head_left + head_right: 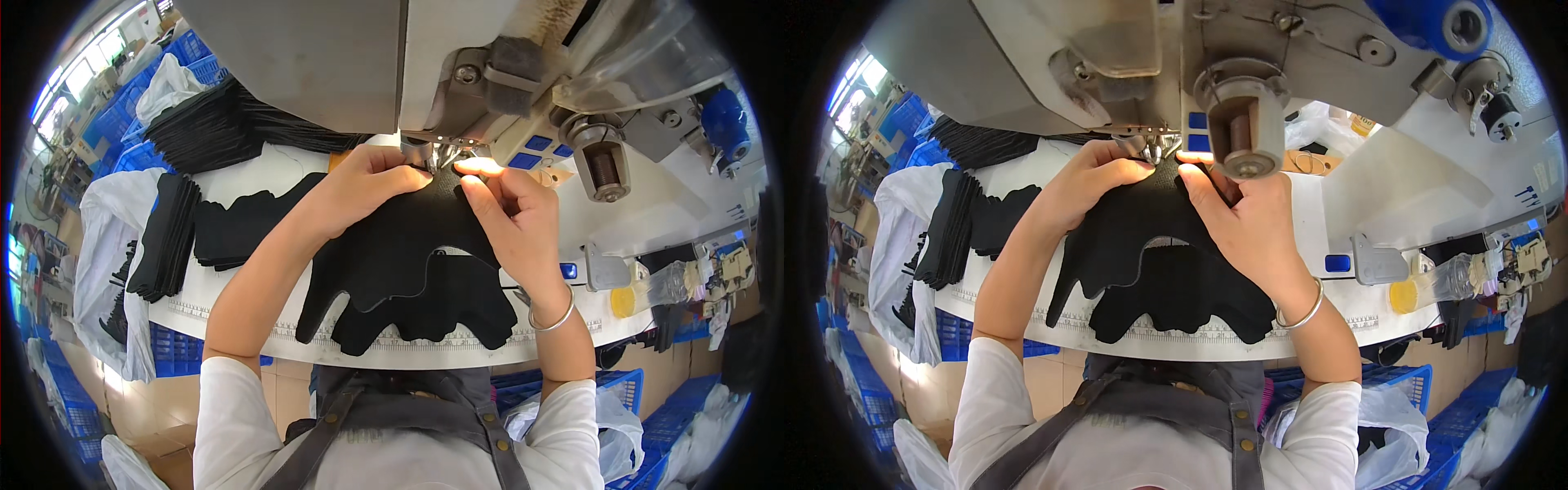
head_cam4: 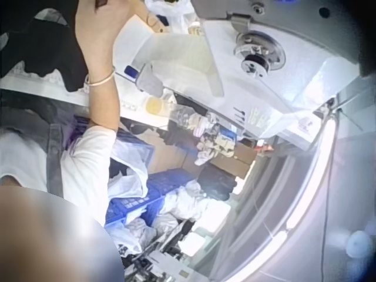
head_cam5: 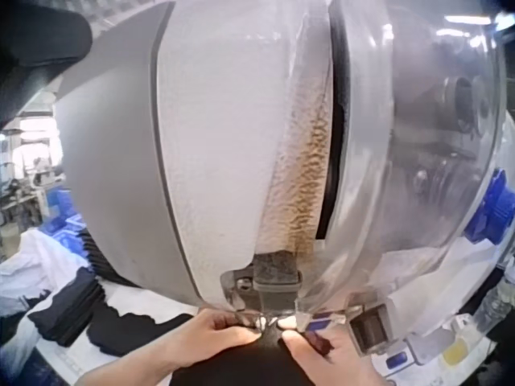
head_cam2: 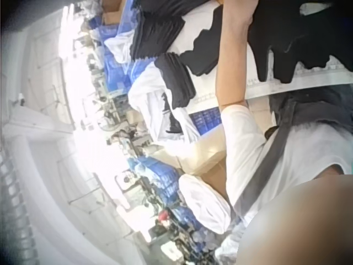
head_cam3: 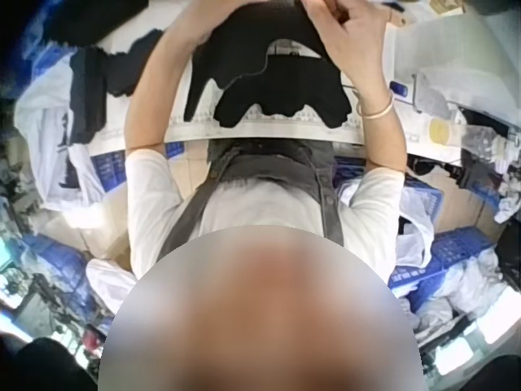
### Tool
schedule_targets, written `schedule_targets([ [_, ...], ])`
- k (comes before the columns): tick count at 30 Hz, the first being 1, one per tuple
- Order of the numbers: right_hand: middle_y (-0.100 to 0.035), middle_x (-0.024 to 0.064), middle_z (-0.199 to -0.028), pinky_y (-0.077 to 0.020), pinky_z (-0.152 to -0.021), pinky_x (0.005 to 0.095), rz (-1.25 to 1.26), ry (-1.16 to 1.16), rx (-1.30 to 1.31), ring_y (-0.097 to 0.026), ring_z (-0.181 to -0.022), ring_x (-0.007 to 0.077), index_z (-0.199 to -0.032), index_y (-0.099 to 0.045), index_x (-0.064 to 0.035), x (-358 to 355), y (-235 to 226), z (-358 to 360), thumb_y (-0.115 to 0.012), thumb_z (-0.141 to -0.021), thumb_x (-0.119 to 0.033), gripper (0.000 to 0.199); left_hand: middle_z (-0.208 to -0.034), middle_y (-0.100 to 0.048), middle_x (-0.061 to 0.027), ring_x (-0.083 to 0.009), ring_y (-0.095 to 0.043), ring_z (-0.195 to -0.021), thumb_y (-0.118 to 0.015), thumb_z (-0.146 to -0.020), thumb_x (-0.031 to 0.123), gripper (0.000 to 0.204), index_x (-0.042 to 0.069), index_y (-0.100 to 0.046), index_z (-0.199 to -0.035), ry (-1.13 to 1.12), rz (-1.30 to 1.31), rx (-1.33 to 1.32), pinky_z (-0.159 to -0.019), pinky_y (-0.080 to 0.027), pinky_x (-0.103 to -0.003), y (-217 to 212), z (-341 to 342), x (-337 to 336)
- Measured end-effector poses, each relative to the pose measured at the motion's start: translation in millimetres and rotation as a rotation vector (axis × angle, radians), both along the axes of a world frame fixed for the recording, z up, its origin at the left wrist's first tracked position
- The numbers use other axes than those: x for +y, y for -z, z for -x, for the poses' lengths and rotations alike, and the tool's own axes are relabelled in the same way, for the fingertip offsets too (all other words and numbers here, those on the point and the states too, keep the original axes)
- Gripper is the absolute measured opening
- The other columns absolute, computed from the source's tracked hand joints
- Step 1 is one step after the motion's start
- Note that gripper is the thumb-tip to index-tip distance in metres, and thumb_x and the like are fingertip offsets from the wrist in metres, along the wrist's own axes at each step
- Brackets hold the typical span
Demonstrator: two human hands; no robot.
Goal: Use an industrial sewing machine to stitch black fabric shoe upper components.
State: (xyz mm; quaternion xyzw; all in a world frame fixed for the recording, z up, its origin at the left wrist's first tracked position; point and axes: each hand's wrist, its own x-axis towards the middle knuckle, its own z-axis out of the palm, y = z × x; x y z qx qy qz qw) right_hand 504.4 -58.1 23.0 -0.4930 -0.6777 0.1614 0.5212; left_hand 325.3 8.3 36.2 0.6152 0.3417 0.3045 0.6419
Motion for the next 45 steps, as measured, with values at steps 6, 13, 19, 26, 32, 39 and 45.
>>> schedule_targets([
  [6, -0.033, -0.0086, -0.056, -0.0199, -0.044, 0.0171, 0.035, -0.022, 0.015, -0.026, -0.051, -0.0003, -0.091, -0.064, -0.0016, -3, -1, -1, -0.06, -0.081, -0.009, 0.013, -0.073, -0.056, 0.0003, -0.0044, -0.049, -0.064, -0.056, -0.08, 0.019, 0.022, -0.002, -0.06, -0.083, 0.054, -0.04, 0.045, -0.057, -0.04, -0.018, 5, 3, 2],
  [13, -0.036, -0.0066, -0.056, -0.0224, -0.045, 0.0183, 0.008, -0.001, -0.062, -0.028, -0.05, 0.0017, -0.094, -0.064, -0.0044, -3, -1, -4, -0.061, -0.08, -0.009, 0.015, -0.076, -0.056, 0.0019, -0.0046, -0.047, -0.067, -0.06, -0.079, 0.02, 0.032, -0.002, -0.057, -0.101, 0.344, -0.269, 0.329, -0.063, -0.04, -0.02, -8, 34, 19],
  [19, -0.046, 0.0026, -0.062, -0.0344, -0.054, 0.0248, -0.288, 0.209, -0.306, -0.041, -0.057, 0.0146, -0.095, -0.064, -0.0053, -2, 1, -2, -0.063, -0.075, -0.007, 0.019, -0.09, -0.061, -0.001, -0.0052, -0.052, -0.075, -0.06, -0.079, 0.015, 0.039, -0.001, -0.051, -0.114, 0.301, -0.084, 0.281, -0.072, -0.043, -0.02, -5, 42, 7],
  [26, -0.049, 0.0148, -0.102, -0.0388, -0.074, 0.0348, -0.43, 0.313, -0.413, -0.046, -0.089, 0.0309, -0.091, -0.059, -0.0029, -18, 4, -7, -0.066, -0.068, -0.007, 0.024, -0.087, -0.059, 0.0004, -0.0038, -0.052, -0.075, -0.058, -0.081, 0.014, 0.037, 0.0, -0.05, -0.115, 0.273, -0.016, 0.142, -0.069, -0.043, -0.018, -3, 33, -3],
  [32, -0.05, 0.0136, -0.104, -0.0373, -0.077, 0.0355, -0.431, 0.222, -0.435, -0.046, -0.091, 0.0288, -0.097, -0.059, -0.0029, -40, 8, -5, -0.064, -0.066, -0.004, 0.031, -0.087, -0.058, 0.0011, -0.0027, -0.051, -0.074, -0.056, -0.083, 0.015, 0.035, -0.002, -0.051, -0.112, 0.14, 0.032, 0.045, -0.067, -0.044, -0.019, 4, 27, -13],
  [39, -0.054, 0.0098, -0.081, -0.0421, -0.061, 0.0298, -0.163, -0.057, -0.141, -0.052, -0.067, 0.0211, -0.112, -0.051, -0.0012, -66, 22, 14, -0.062, -0.07, -0.001, 0.044, -0.081, -0.059, -0.0001, -0.0032, -0.051, -0.069, -0.055, -0.084, 0.019, 0.024, -0.002, -0.055, -0.098, -0.003, -0.007, -0.091, -0.062, -0.045, -0.019, 13, 13, -25],
  [45, -0.054, 0.0073, -0.071, -0.0414, -0.052, 0.0211, 0.165, -0.266, 0.082, -0.049, -0.055, 0.0109, -0.12, -0.045, -0.0017, -84, 21, 23, -0.062, -0.075, -0.001, 0.047, -0.07, -0.055, 0.0032, -0.0007, -0.047, -0.064, -0.054, -0.085, 0.02, 0.021, -0.001, -0.056, -0.086, -0.111, -0.162, -0.043, -0.054, -0.04, -0.018, 21, 11, -34],
])
